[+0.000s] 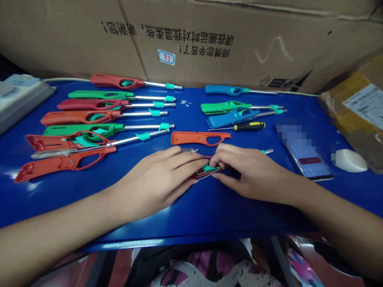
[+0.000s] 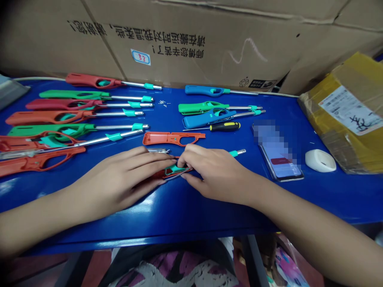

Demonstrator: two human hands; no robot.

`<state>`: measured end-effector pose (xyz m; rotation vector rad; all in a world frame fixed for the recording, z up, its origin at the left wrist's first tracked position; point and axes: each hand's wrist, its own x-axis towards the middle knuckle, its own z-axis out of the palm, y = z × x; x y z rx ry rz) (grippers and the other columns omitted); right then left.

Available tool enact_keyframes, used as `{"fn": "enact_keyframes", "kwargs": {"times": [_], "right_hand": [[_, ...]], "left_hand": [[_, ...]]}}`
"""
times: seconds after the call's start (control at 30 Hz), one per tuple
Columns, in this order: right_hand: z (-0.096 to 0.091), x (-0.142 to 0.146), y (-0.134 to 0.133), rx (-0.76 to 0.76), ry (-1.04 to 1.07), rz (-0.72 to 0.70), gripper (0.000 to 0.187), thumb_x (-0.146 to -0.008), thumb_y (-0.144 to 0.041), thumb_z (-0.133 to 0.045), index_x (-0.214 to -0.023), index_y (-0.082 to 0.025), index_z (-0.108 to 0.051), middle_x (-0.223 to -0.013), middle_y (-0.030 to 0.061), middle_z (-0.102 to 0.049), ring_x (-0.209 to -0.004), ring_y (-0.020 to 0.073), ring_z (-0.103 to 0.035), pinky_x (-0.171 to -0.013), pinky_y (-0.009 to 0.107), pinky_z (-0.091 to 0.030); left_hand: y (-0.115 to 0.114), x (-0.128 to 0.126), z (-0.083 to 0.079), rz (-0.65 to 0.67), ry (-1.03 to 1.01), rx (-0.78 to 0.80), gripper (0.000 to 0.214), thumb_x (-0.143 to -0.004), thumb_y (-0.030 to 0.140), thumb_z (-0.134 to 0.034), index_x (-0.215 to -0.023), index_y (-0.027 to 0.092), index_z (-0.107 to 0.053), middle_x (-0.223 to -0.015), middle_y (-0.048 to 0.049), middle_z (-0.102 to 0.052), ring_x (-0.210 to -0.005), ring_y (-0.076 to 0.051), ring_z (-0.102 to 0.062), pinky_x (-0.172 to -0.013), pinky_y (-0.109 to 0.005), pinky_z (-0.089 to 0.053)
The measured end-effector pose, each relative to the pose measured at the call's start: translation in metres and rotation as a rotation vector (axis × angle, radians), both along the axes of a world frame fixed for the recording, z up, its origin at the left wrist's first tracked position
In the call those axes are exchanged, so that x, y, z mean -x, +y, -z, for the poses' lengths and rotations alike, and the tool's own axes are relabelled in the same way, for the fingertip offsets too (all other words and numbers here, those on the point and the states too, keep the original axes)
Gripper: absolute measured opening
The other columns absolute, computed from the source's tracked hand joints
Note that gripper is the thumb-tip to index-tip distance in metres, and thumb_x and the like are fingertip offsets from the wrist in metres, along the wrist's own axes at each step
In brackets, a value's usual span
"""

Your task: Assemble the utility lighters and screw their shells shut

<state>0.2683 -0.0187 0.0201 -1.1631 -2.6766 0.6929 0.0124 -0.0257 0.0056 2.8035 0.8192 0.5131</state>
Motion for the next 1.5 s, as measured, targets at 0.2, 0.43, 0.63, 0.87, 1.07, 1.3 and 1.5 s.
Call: {"fn": "enact_keyframes", "kwargs": {"times": [0.2, 0.43, 0.63, 0.87, 1.07, 1.3, 1.5], "right_hand": [[0.0012, -0.001, -0.0003, 0.003, 0.0, -0.024, 0.013, -0.098, -0.025, -0.056, -0.11, -0.023, -0.059, -0.11, 0.0012, -0.063, -0.095, 0.0165, -0.061, -0.073, 0.03, -0.043], [0.0011, -0.0017, 0.0015, 0.01, -0.004, -0.026, 0.012, -0.097, -0.024, -0.056, -0.108, -0.022, -0.06, -0.107, 0.0016, -0.063, -0.093, 0.0168, -0.06, -0.072, 0.031, -0.043], [0.0012, -0.0017, 0.0013, 0.019, 0.008, -0.03, 0.014, -0.097, -0.023, -0.056, -0.11, -0.022, -0.061, -0.109, 0.0016, -0.063, -0.094, 0.0167, -0.06, -0.073, 0.031, -0.043], [0.0008, -0.0015, 0.0011, 0.018, 0.016, -0.021, 0.011, -0.097, -0.024, -0.057, -0.107, -0.023, -0.06, -0.104, 0.0004, -0.063, -0.091, 0.0159, -0.06, -0.073, 0.03, -0.042], [-0.0006, 0.0002, 0.0016, 0.056, 0.024, 0.029, 0.007, -0.095, -0.024, -0.058, -0.101, -0.022, -0.059, -0.1, 0.0003, -0.062, -0.088, 0.0156, -0.059, -0.07, 0.03, -0.04], [-0.0043, -0.0013, 0.0012, 0.09, 0.039, 0.024, 0.007, -0.094, -0.023, -0.058, -0.101, -0.022, -0.062, -0.098, 0.001, -0.062, -0.088, 0.0159, -0.058, -0.072, 0.03, -0.04], [-0.0064, -0.0073, 0.0041, 0.069, 0.045, 0.011, 0.004, -0.094, -0.023, -0.061, -0.097, -0.022, -0.063, -0.093, 0.0008, -0.063, -0.083, 0.0152, -0.056, -0.071, 0.029, -0.041]], "left_hand": [[-0.001, -0.0003, 0.0003, 0.004, -0.01, 0.021, 0.037, -0.104, 0.028, -0.053, -0.139, 0.017, -0.056, -0.136, -0.0054, -0.066, -0.117, -0.023, -0.061, -0.1, -0.038, -0.053], [-0.0016, -0.0001, -0.0006, -0.003, -0.015, 0.048, 0.038, -0.103, 0.028, -0.053, -0.141, 0.021, -0.053, -0.135, -0.0035, -0.066, -0.114, -0.022, -0.061, -0.097, -0.037, -0.053], [-0.0016, -0.0009, 0.0009, 0.012, -0.022, 0.042, 0.032, -0.103, 0.026, -0.054, -0.134, 0.021, -0.056, -0.133, -0.0033, -0.066, -0.114, -0.022, -0.06, -0.098, -0.036, -0.052], [-0.0002, -0.0004, 0.0006, 0.02, -0.02, 0.051, 0.027, -0.104, 0.025, -0.052, -0.13, 0.021, -0.058, -0.129, -0.003, -0.067, -0.111, -0.021, -0.059, -0.095, -0.035, -0.052], [-0.0014, -0.0005, -0.0008, 0.01, 0.004, 0.064, 0.031, -0.104, 0.025, -0.05, -0.134, 0.026, -0.058, -0.129, -0.0032, -0.065, -0.11, -0.021, -0.06, -0.092, -0.036, -0.053], [-0.0017, -0.0006, 0.0, -0.006, 0.013, 0.041, 0.033, -0.103, 0.026, -0.051, -0.135, 0.024, -0.059, -0.131, -0.0059, -0.064, -0.112, -0.023, -0.061, -0.093, -0.037, -0.054], [-0.0015, 0.0001, 0.0006, -0.021, -0.001, 0.008, 0.031, -0.102, 0.026, -0.053, -0.132, 0.021, -0.062, -0.131, -0.0074, -0.065, -0.112, -0.024, -0.063, -0.092, -0.039, -0.056]]}}
